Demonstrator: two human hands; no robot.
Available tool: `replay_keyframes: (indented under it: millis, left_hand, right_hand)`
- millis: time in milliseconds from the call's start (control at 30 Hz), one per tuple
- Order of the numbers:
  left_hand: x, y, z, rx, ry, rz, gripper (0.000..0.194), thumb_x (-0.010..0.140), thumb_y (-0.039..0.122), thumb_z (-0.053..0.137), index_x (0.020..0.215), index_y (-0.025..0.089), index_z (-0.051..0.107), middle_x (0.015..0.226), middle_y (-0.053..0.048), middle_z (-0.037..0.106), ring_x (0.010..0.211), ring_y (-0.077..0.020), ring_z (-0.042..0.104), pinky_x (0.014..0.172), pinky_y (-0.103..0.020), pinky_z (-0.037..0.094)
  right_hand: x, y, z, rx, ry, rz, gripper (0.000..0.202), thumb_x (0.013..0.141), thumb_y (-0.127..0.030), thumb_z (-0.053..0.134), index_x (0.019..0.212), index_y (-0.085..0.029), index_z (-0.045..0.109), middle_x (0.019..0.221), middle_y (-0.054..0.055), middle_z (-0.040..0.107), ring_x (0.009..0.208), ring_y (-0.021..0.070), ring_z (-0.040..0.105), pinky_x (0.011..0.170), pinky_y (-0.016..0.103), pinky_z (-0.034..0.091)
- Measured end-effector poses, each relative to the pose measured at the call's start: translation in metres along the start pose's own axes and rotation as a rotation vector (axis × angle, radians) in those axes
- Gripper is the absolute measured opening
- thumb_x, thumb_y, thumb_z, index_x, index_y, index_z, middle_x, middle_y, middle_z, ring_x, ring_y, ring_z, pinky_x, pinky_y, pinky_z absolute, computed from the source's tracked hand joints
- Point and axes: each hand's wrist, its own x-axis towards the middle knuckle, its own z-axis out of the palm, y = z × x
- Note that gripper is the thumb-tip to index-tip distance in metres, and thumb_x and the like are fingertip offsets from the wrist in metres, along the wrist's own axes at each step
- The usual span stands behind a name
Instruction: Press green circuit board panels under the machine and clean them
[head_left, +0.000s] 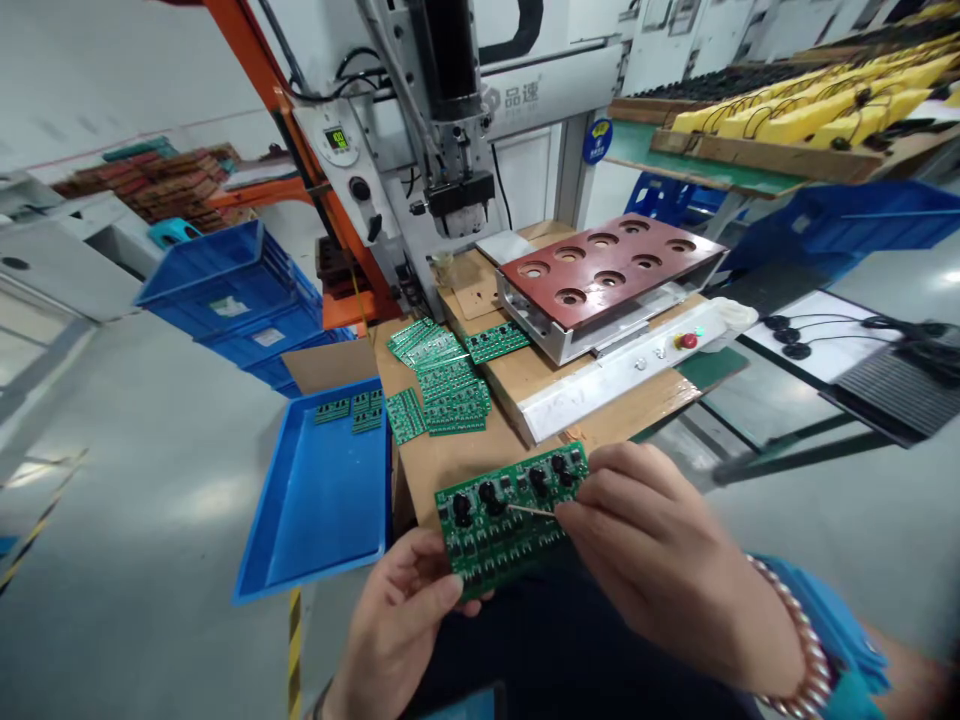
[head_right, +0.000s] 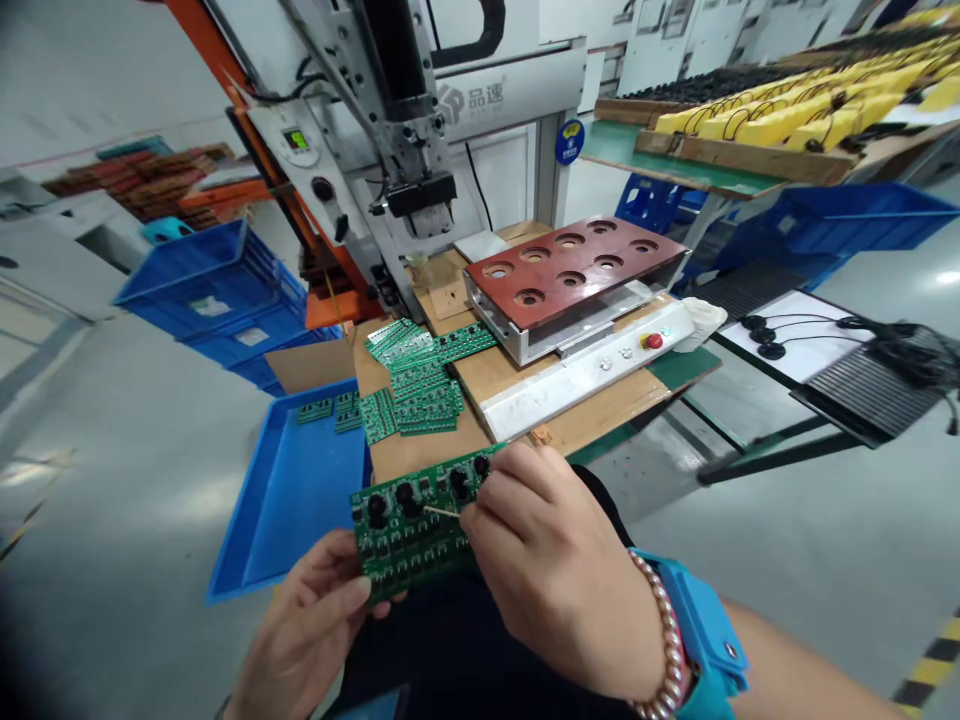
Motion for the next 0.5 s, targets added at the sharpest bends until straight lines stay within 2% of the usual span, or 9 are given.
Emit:
replay_keyframes:
  millis: [133, 300, 500]
  left_hand:
    - [0.001, 0.000, -0.002, -0.010, -0.008, 0.001, 0.023, 0.055, 0.018, 0.080, 0.074, 0.018, 0.066, 0.064, 0.000, 0.069, 0.056, -0.0162, 0.065, 0.048, -0.022, 0.048]
    - [0.005, -0.003, -0.007, -0.005, -0.148, -0.039, 0.019, 0.059, 0.016, 0.078, 0.074, 0.018, 0.068, 0.066, 0.000, 0.070, 0.058, -0.0153, 0.066, 0.051, -0.021, 0.050]
    - [0.006, -0.008, -0.012, 0.028, -0.223, -0.023, 0.014, 0.063, 0.017, 0.076, 0.075, 0.018, 0.068, 0.067, -0.001, 0.071, 0.060, -0.0142, 0.065, 0.054, -0.021, 0.050]
  right_hand:
    - [0.000, -0.002, -0.001, 0.025, -0.036, 0.006, 0.012, 0.079, -0.006, 0.051, 0.075, -0.013, 0.060, 0.066, 0.003, 0.048, 0.074, 0.0151, 0.040, 0.065, 0.033, 0.035]
    - [0.004, -0.004, 0.000, 0.058, 0.026, -0.006, 0.014, 0.078, -0.004, 0.053, 0.084, -0.012, 0.062, 0.067, 0.004, 0.050, 0.077, 0.0163, 0.042, 0.067, 0.033, 0.036]
    - [0.007, -0.006, 0.009, 0.061, 0.000, -0.024, 0.013, 0.079, -0.004, 0.050, 0.075, -0.013, 0.060, 0.066, 0.003, 0.049, 0.073, 0.0148, 0.040, 0.065, 0.032, 0.035]
